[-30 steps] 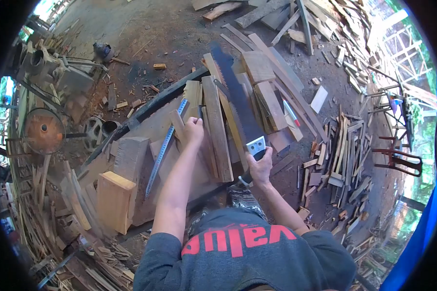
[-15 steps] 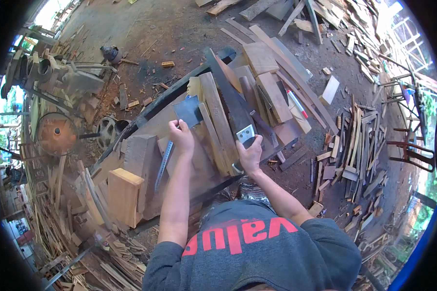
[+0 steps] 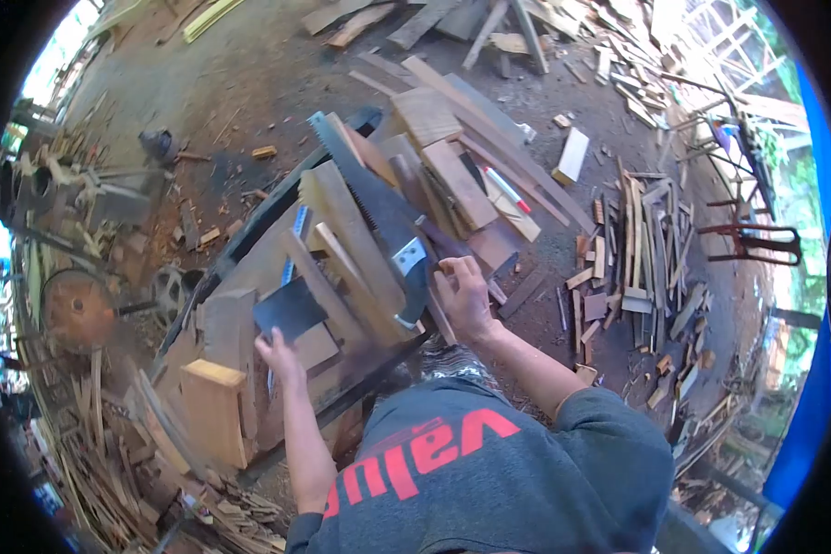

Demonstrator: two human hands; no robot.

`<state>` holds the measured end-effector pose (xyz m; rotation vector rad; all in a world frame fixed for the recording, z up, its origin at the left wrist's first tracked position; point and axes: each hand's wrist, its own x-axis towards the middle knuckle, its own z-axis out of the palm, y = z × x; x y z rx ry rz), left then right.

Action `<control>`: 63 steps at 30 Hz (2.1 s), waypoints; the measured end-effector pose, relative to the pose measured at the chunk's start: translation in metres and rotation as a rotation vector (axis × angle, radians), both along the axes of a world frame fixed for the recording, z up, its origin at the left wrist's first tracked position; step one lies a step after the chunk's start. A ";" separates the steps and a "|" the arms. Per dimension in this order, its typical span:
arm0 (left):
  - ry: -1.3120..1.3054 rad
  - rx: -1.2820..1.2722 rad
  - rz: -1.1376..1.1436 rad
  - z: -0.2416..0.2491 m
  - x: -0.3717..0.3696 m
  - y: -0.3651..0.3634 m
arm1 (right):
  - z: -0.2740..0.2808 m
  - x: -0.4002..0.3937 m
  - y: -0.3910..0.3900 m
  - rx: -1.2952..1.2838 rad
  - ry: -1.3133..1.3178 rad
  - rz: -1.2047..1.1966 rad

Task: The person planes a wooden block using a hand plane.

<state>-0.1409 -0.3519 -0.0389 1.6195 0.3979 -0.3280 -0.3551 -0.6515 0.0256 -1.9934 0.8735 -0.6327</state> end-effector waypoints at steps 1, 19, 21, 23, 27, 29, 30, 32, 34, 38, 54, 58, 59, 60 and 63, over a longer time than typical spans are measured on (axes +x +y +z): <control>0.003 -0.010 -0.016 -0.003 -0.005 0.004 | -0.005 -0.007 -0.013 -0.076 -0.036 -0.046; 0.138 -0.078 -0.084 0.015 -0.053 -0.039 | -0.005 0.066 -0.146 -0.037 0.577 -0.037; 0.106 -0.107 -0.159 0.021 -0.052 -0.063 | 0.001 0.075 -0.141 -0.036 0.626 -0.006; 0.027 -0.145 -0.213 0.023 -0.047 -0.096 | 0.003 0.084 -0.135 -0.063 0.693 -0.050; -0.104 -0.244 -0.337 0.027 -0.028 -0.176 | -0.033 0.081 -0.152 -0.193 0.325 -0.162; -0.052 -0.199 -0.440 0.053 -0.023 -0.216 | -0.043 0.074 -0.170 -0.155 0.131 -0.154; -0.006 -0.145 -0.538 0.061 -0.021 -0.228 | -0.041 0.069 -0.176 -0.144 0.115 -0.142; -0.118 -0.062 -0.533 0.000 -0.026 -0.244 | -0.043 0.058 -0.189 -0.236 0.082 -0.133; -0.229 0.030 -0.521 0.002 -0.035 -0.253 | -0.032 0.048 -0.196 0.353 -0.077 -0.133; 0.105 -0.279 -0.630 0.089 -0.068 -0.248 | 0.021 0.039 -0.142 0.752 -0.204 0.078; -0.429 0.040 -0.168 0.074 -0.038 -0.035 | 0.013 0.112 0.133 0.558 0.051 0.610; -0.578 0.864 0.095 0.092 0.005 0.086 | -0.014 0.150 0.204 0.640 0.047 0.656; -0.540 0.996 0.110 0.099 0.019 0.113 | -0.001 0.164 0.223 0.675 0.082 0.687; -0.546 1.134 0.121 0.094 0.036 0.139 | 0.012 0.177 0.241 0.710 0.120 0.717; -0.493 1.401 0.061 0.068 0.073 0.195 | -0.015 0.212 0.283 0.665 0.150 0.770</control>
